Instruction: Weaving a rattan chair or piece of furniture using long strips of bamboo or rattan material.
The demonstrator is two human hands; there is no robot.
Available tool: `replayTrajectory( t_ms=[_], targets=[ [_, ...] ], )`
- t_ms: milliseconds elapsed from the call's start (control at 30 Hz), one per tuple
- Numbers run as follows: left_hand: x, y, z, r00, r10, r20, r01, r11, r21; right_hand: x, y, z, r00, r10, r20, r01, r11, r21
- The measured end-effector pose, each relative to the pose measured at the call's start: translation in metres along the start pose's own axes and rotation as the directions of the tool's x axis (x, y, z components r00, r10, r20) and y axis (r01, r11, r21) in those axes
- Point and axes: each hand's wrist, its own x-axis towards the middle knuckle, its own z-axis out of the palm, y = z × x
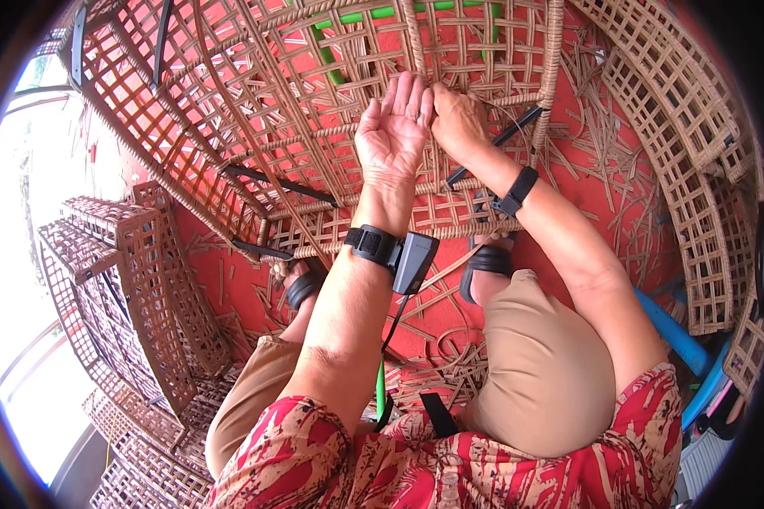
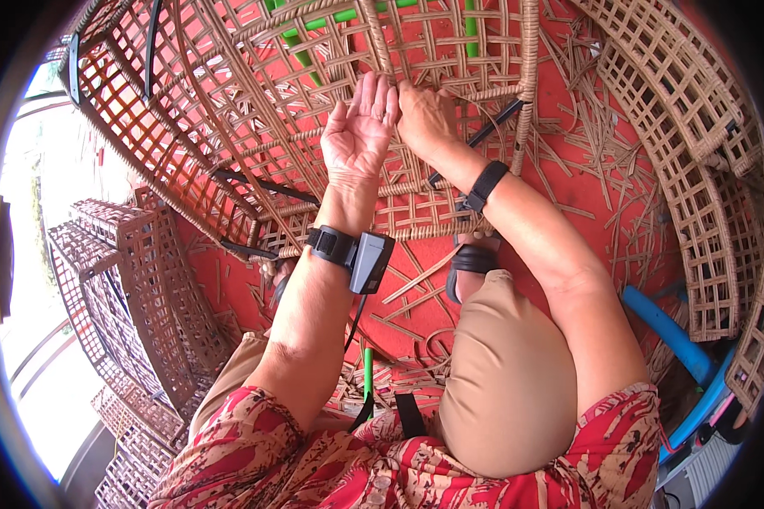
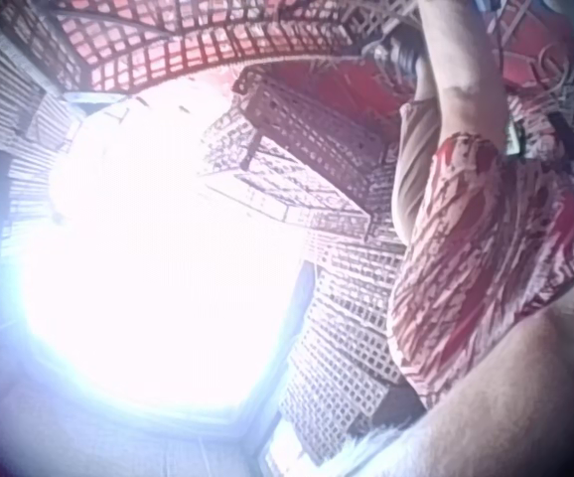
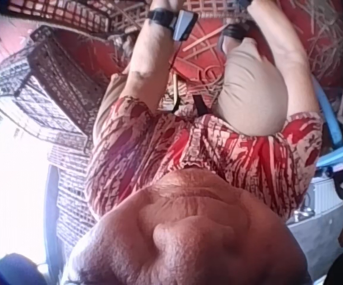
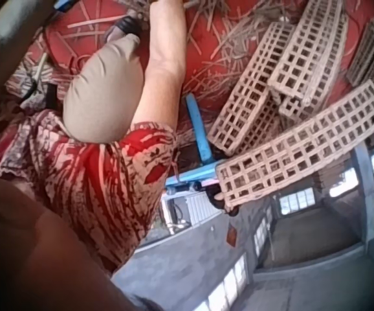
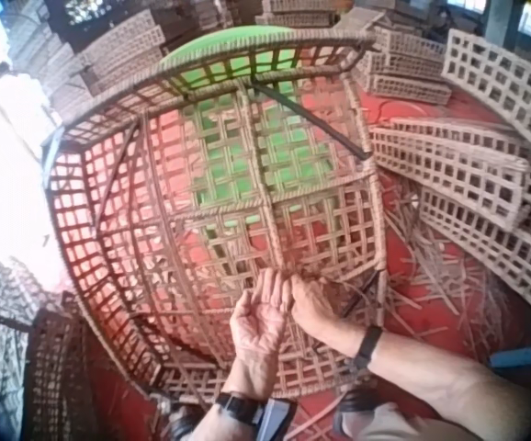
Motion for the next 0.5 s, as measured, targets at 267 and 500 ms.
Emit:
replayTrajectory(
  t_ms=[267,500],
  targets=[
    [-0.0058,0.0021,-0.0059,0.998,-0.055,0.013,0.057,0.987,-0.15,0.0008,0.001,-0.0024,1.0,0.007,0.023,-0.007,1.0,-0.009],
    [-0.0099,0.0041,-0.0061,0.998,-0.062,0.028,0.064,0.991,-0.115,0.0001,-0.0014,-0.0055,1.0,0.0,0.004,0.0,1.0,0.03]
  ],
)
